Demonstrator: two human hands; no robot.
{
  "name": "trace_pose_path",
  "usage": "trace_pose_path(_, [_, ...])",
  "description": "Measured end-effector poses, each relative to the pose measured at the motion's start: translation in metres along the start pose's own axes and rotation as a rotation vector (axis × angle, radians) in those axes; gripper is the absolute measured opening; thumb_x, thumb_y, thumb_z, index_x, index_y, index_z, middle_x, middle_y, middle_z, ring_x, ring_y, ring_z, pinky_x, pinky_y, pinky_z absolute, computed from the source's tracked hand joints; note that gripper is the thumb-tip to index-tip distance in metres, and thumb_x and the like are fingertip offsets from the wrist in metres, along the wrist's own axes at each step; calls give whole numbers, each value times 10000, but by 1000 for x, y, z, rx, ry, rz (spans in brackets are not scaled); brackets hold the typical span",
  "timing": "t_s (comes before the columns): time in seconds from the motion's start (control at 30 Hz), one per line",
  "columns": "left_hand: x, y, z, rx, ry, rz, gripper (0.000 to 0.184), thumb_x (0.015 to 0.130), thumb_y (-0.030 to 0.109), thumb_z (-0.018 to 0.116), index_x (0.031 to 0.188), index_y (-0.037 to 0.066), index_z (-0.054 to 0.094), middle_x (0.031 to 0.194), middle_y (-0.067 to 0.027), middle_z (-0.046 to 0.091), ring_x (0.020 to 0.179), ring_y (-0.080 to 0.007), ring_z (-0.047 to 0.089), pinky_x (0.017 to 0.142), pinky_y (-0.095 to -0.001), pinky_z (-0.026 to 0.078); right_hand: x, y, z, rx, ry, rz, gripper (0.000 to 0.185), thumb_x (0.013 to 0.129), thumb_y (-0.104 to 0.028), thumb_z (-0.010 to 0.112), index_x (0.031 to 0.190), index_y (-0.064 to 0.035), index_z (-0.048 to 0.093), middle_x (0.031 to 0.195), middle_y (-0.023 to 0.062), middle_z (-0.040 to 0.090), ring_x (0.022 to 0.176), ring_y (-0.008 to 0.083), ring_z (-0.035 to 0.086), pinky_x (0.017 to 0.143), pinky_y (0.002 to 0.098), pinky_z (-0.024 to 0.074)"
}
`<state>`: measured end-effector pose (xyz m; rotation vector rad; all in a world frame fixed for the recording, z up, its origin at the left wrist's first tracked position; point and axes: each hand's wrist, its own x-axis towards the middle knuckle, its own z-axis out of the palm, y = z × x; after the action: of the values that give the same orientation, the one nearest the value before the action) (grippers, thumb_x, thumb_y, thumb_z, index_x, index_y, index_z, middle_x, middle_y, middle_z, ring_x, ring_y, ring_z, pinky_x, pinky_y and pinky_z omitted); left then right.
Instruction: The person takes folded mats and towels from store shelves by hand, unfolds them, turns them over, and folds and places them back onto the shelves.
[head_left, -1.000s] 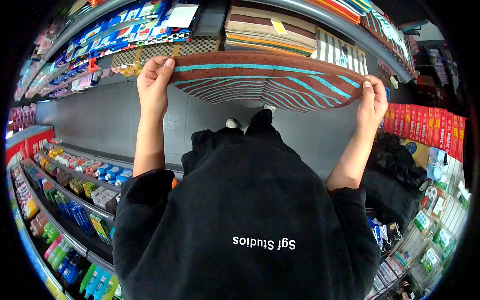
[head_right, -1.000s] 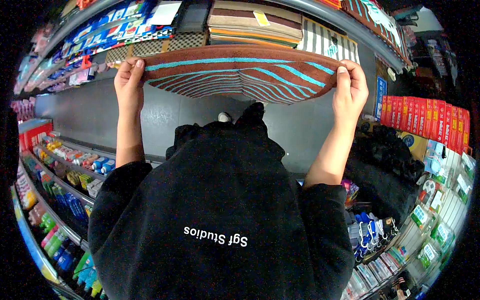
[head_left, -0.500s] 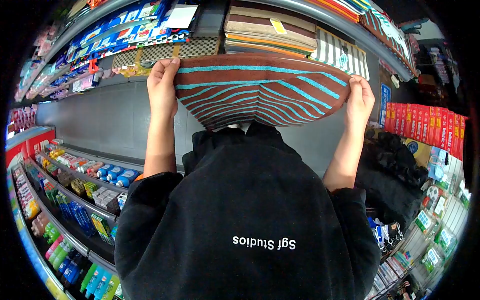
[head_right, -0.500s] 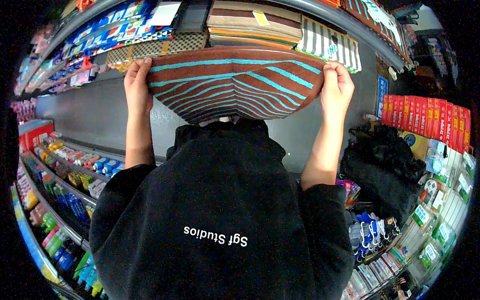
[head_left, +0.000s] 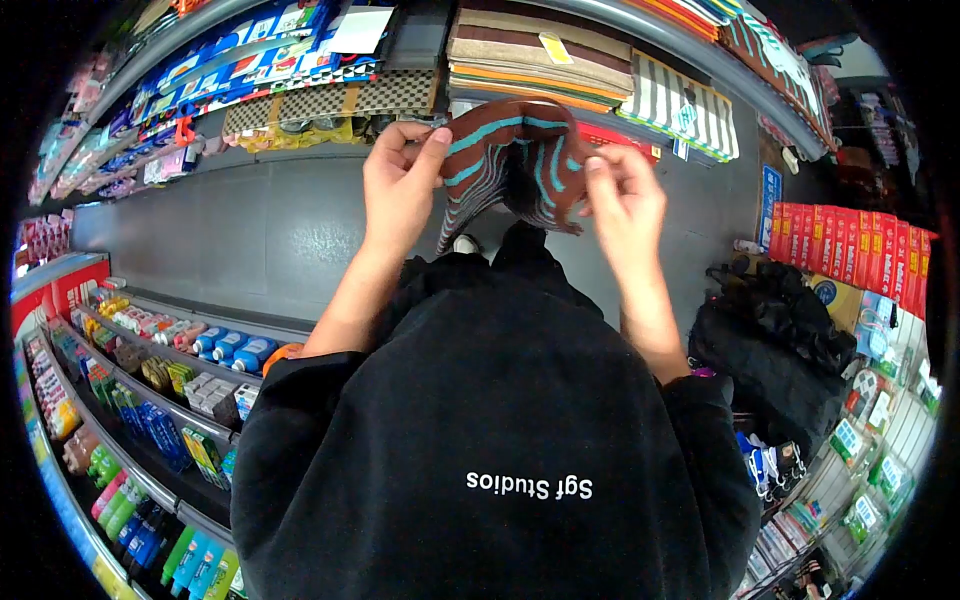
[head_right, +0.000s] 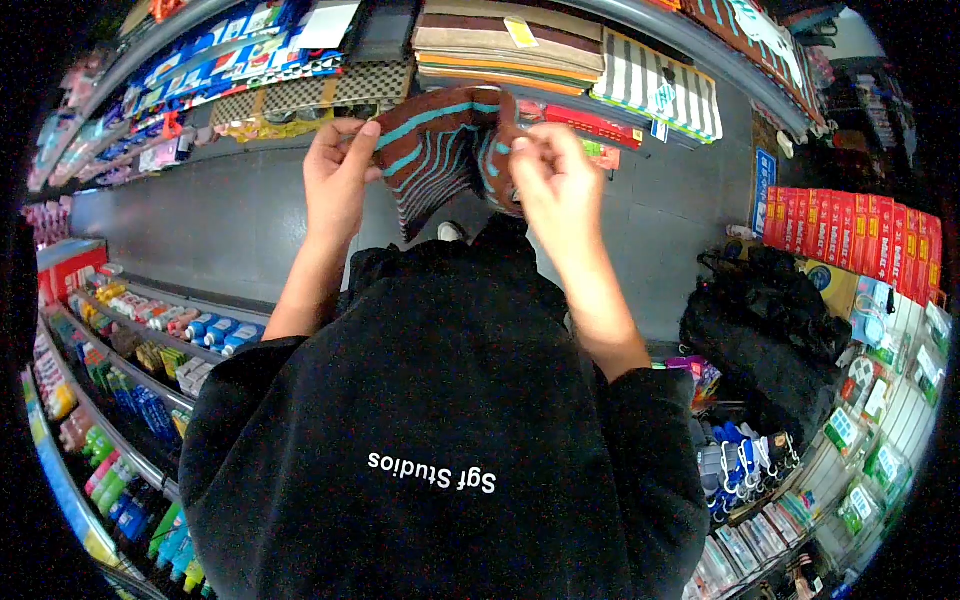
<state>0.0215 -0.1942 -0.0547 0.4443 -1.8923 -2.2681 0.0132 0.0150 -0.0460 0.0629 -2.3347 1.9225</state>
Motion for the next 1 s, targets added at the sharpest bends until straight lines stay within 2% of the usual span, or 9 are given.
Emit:
trace_pose_path(0.03, [-1, -2, 1, 69, -32, -3, 168, 846, 183, 624, 921, 59, 540, 797, 6, 580, 652, -29, 516, 512, -163, 410, -3, -1, 6, -26, -25, 42, 128, 831, -110, 610, 883, -3, 564, 663, -15, 562, 588, 18, 475, 519, 194, 407])
trace_pose_path(0.23, [-11, -7, 21, -63, -131, 61, 197, 840, 157, 633, 927, 20, 520, 817, -30, 610, 696, -57, 557, 572, -186, 434, -12, -16, 36, -26, -134, -17, 112, 825, -89, 606, 860, 5, 555, 651, 32, 575, 589, 55, 534, 523, 215, 438])
trace_pose_path(0.33, [-18, -12, 25, 2, -199, 61, 133, 845, 72, 603, 898, -11, 513, 829, -61, 628, 748, -65, 569, 639, -201, 452, -13, -20, 41, -79, -149, -64, 124, 815, -88, 617, 862, 8, 554, 669, 68, 601, 601, 91, 579, 542, 246, 469])
trace_pose_path(0.5, [-20, -20, 22, 101, -235, 140, 166, 850, 84, 589, 943, -36, 523, 853, -96, 656, 805, -69, 579, 679, -219, 462, -12, -15, 44, -118, -106, -138, 132, 805, -93, 625, 860, 5, 556, 661, 93, 601, 586, 133, 597, 543, 260, 477])
trace_pose_path(0.83, [-22, -26, 24, 200, -221, 175, 181, 840, 69, 577, 980, -20, 505, 848, -131, 661, 806, -125, 630, 679, -256, 476, -14, -17, 46, -195, -132, -130, 149, 810, -123, 616, 866, 4, 560, 697, 142, 616, 601, 218, 629, 545, 311, 490])
trace_pose_path(0.87, [-22, -25, 25, 199, -222, 174, 181, 840, 69, 577, 980, -20, 505, 848, -131, 661, 806, -125, 630, 679, -256, 476, -15, -18, 45, -195, -132, -128, 149, 810, -123, 616, 866, 4, 560, 697, 142, 616, 601, 218, 629, 545, 311, 490])
trace_pose_path(0.93, [-24, -19, 25, 146, -267, 177, 207, 819, 71, 591, 986, -14, 504, 848, -130, 661, 811, -152, 643, 687, -263, 480, -15, -20, 44, -202, -152, -149, 111, 845, -59, 569, 905, 35, 566, 755, 63, 608, 674, 77, 563, 612, 228, 467])
trace_pose_path(0.97, [-24, -16, 25, 147, -266, 176, 207, 819, 71, 591, 986, -14, 504, 848, -130, 661, 811, -152, 643, 687, -263, 480, -15, -19, 44, -201, -153, -148, 111, 845, -59, 569, 905, 35, 566, 755, 63, 608, 674, 77, 563, 612, 228, 467])
trace_pose_path(1.0, [-25, -14, 24, 236, -266, 247, 218, 811, 73, 596, 988, -13, 504, 848, -129, 661, 810, -161, 647, 689, -265, 482, -15, -18, 42, -135, -168, -147, 119, 829, -67, 561, 913, 17, 567, 756, 111, 612, 674, 160, 595, 618, 272, 478])
